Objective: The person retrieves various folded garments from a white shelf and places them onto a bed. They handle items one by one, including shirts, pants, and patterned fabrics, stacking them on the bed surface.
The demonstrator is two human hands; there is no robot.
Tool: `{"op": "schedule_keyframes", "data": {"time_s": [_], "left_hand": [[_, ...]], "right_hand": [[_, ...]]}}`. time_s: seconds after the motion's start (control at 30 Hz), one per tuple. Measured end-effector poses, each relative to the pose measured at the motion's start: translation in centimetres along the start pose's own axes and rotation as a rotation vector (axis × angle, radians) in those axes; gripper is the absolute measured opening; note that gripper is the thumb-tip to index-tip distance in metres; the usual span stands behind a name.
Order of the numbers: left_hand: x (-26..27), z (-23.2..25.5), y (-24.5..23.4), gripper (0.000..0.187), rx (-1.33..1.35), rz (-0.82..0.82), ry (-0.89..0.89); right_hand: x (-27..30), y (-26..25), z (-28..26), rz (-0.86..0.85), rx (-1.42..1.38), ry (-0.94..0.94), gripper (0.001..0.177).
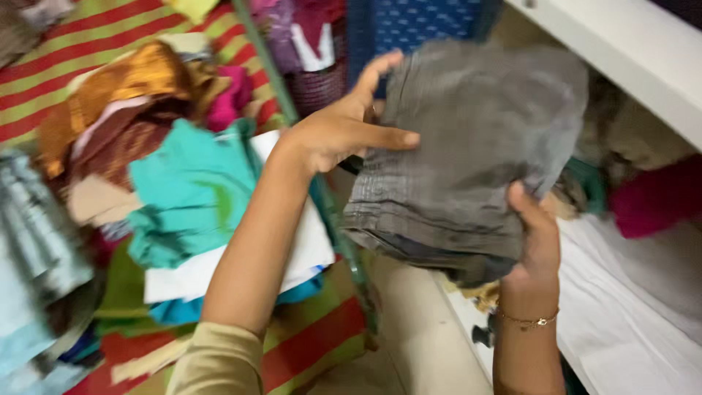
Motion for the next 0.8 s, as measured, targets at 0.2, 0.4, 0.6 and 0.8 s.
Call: {"op": "schedule_keyframes", "data": {"time_s": [0.2, 0.4, 0.6, 0.8], "left_hand": [[16.3, 9.4, -5.1, 0.094, -0.434, 0.364, 0.563], [24.6, 4.0, -15.6, 0.086, -0.316, 0.919, -0.102], [26.4, -10.2, -18.2, 0.057, -0.919, 0.872, 0.082], [25.9, -6.0, -13.2, 0.053, -1.312, 1.095, -0.03]], "right_hand": [[-2.3, 11.3, 4.9, 0.13, 0.298, 0.249, 0.071], [-6.6, 18.5, 17.3, -0.466, 0.772, 0.177, 0.09], [-6.6, 15.9, 22.2, -0.474, 1.385, -0.42, 0.088], [-4.2, 18.1, 18.8, -0.399, 1.418, -0.63, 0.08]]}}
Point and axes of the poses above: each hand's wrist, its own x-axis away from the middle knuckle, its own y-axis out of the palm, z = x × y, the point moved 2 cm from there along -x, towards the middle knuckle, and after that the axes turned 2 degrees about x, right-handed, at the moved point
